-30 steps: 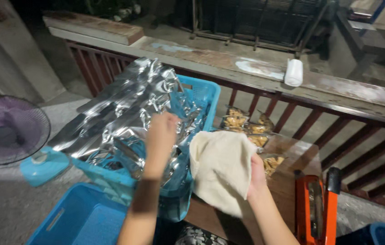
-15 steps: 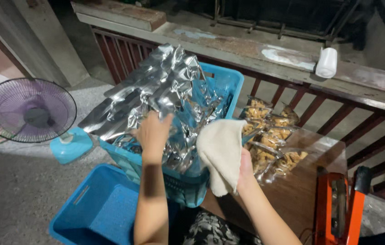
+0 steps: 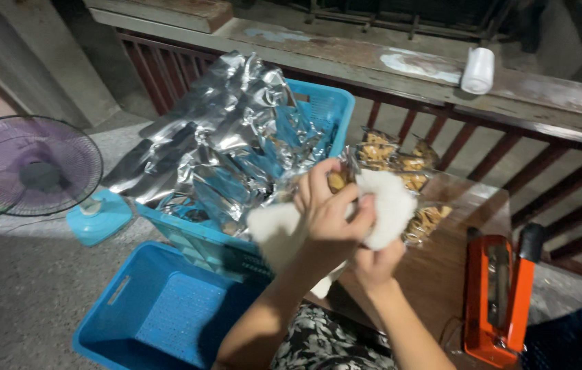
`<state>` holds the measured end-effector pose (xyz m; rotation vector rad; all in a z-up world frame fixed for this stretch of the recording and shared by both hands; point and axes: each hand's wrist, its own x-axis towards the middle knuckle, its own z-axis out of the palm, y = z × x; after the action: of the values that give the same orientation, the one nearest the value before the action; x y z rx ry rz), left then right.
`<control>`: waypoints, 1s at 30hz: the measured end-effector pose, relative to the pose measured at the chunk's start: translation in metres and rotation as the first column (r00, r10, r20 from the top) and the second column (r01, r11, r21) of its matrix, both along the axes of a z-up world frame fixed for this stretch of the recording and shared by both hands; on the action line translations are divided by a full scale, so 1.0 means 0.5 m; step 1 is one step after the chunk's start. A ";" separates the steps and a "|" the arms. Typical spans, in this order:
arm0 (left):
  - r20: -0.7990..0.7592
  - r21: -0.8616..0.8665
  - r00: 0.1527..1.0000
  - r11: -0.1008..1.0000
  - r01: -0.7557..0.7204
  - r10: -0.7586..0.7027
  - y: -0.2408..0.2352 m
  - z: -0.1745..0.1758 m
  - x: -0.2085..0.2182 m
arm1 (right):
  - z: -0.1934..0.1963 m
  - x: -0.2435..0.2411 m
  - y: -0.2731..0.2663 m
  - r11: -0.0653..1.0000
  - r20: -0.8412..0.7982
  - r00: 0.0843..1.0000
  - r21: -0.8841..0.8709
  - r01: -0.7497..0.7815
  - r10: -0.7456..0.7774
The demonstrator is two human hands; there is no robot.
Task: The person sits at a table and repeatedly wipes the exterior of clear plastic snack bags filled with chips using a white cloth. They handle the bags one by one, cleaning them before placing them into a blue basket.
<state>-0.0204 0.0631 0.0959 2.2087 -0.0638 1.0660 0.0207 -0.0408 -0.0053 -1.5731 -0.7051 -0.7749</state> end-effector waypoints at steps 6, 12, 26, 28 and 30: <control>0.062 -0.239 0.898 0.867 0.438 -0.436 -0.027 0.038 0.002 | 0.034 -0.004 -0.142 0.981 -0.128 0.989 0.170 0.092 -0.070; -0.094 -0.568 0.727 0.637 0.521 -0.680 -0.079 -0.064 0.029 | 0.011 -0.065 -0.294 0.994 -0.471 0.882 0.102 0.030 0.022; -0.061 -0.935 0.577 0.248 0.252 -0.814 -0.174 -0.183 -0.026 | -0.170 -0.172 -0.352 0.919 -0.411 0.873 0.168 0.357 -0.264; -0.050 -0.960 0.512 0.183 0.213 -0.857 -0.172 -0.177 -0.032 | -0.167 -0.157 -0.387 0.876 -0.496 0.845 0.295 0.381 -0.200; -0.025 -0.967 0.469 0.140 0.213 -0.883 -0.170 -0.180 -0.031 | -0.143 -0.152 -0.391 0.905 -0.472 0.871 0.300 0.303 -0.136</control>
<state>-0.0359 -0.0217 0.0058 1.1110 -0.0759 -0.2480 -0.0553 -0.2365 -0.0769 -1.4240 -0.0335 -0.6356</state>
